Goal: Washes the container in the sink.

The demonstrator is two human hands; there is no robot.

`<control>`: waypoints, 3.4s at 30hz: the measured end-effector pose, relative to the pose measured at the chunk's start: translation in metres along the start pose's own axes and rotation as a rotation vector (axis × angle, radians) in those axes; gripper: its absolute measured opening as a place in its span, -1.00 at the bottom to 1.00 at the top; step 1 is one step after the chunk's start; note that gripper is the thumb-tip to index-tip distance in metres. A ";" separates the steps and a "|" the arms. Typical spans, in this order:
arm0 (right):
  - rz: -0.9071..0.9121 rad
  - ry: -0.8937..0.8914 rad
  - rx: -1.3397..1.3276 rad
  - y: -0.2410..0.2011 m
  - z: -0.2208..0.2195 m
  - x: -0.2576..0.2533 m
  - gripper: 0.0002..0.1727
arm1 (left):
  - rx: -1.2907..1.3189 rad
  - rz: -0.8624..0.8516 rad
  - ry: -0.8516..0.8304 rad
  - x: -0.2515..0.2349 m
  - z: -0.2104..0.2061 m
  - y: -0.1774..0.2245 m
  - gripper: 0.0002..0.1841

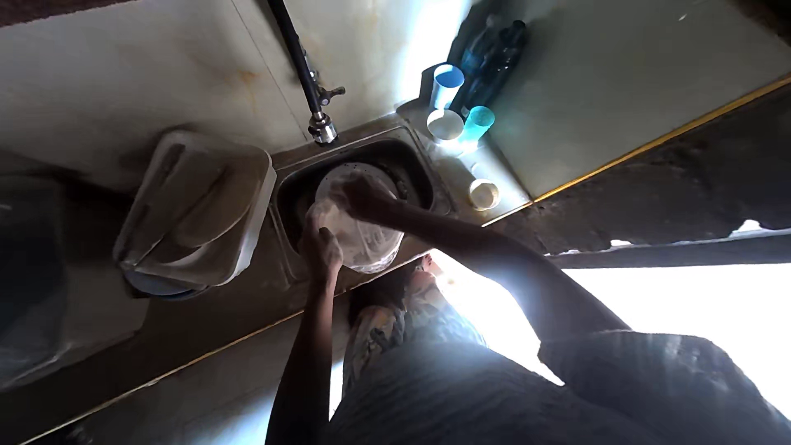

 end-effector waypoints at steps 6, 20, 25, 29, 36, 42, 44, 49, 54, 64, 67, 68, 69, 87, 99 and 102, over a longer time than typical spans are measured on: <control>-0.105 -0.158 -0.210 0.010 -0.038 0.022 -0.75 | 0.093 -0.067 0.059 -0.001 -0.003 -0.001 -0.47; -0.545 0.793 -0.625 0.050 -0.043 0.118 -0.79 | -0.075 -0.040 -0.079 -0.025 -0.010 -0.010 -0.53; -0.633 0.841 -0.798 0.085 -0.044 0.105 -0.67 | 0.058 -0.239 -0.317 -0.011 0.012 -0.008 -0.59; -0.645 0.863 -0.628 0.100 -0.030 0.087 -0.73 | -0.190 -0.243 -0.420 0.005 -0.008 -0.006 -0.59; -0.491 0.956 -0.426 0.059 -0.047 0.125 -0.74 | 0.072 -0.070 -0.365 0.014 -0.025 -0.024 -0.52; -0.673 0.679 -0.851 0.120 -0.024 0.079 -0.71 | 0.198 -0.055 -0.512 0.026 -0.028 -0.020 -0.49; -0.748 0.640 -0.686 0.112 -0.021 0.068 -0.73 | 0.238 -0.017 -0.403 0.028 -0.030 -0.014 -0.50; -0.488 0.835 -0.471 0.058 -0.043 0.083 -0.74 | 0.405 0.080 -0.216 0.020 -0.037 -0.019 -0.49; -0.718 0.773 -0.860 0.106 -0.055 0.097 -0.65 | 0.516 0.147 -0.168 0.008 -0.023 -0.060 -0.50; -1.001 -0.257 -0.538 0.240 -0.158 0.028 -0.55 | 0.526 0.211 -0.041 0.010 0.018 -0.040 -0.51; -1.003 -0.288 -0.572 0.241 -0.197 0.025 -0.46 | 0.433 0.298 -0.041 0.005 0.010 -0.032 -0.57; -0.986 -0.256 -0.690 0.239 -0.198 0.024 -0.43 | 0.407 0.321 -0.060 0.004 0.007 -0.033 -0.55; -0.960 -0.232 -0.793 0.241 -0.200 0.021 -0.41 | 0.374 0.331 -0.084 0.003 0.005 -0.032 -0.51; -0.295 -0.002 -0.395 0.101 -0.013 -0.032 -0.70 | 0.342 0.188 -0.339 -0.013 -0.043 0.011 -0.44; -0.358 -0.210 -0.221 0.074 -0.030 -0.053 -0.58 | 0.086 -0.113 -0.210 -0.010 -0.044 0.009 -0.54; -0.141 -0.312 -0.340 0.061 -0.026 -0.034 -0.60 | 0.198 -0.024 -0.238 -0.010 -0.042 0.001 -0.50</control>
Point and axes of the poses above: each hand's wrist, its own x-axis away from the middle knuckle, its own z-axis out of the back of the hand, y = z × x, the point moved 6 cm from there along -x, towards the middle knuckle, and after that the axes turned 11 degrees about -x, right-handed, at the moved point
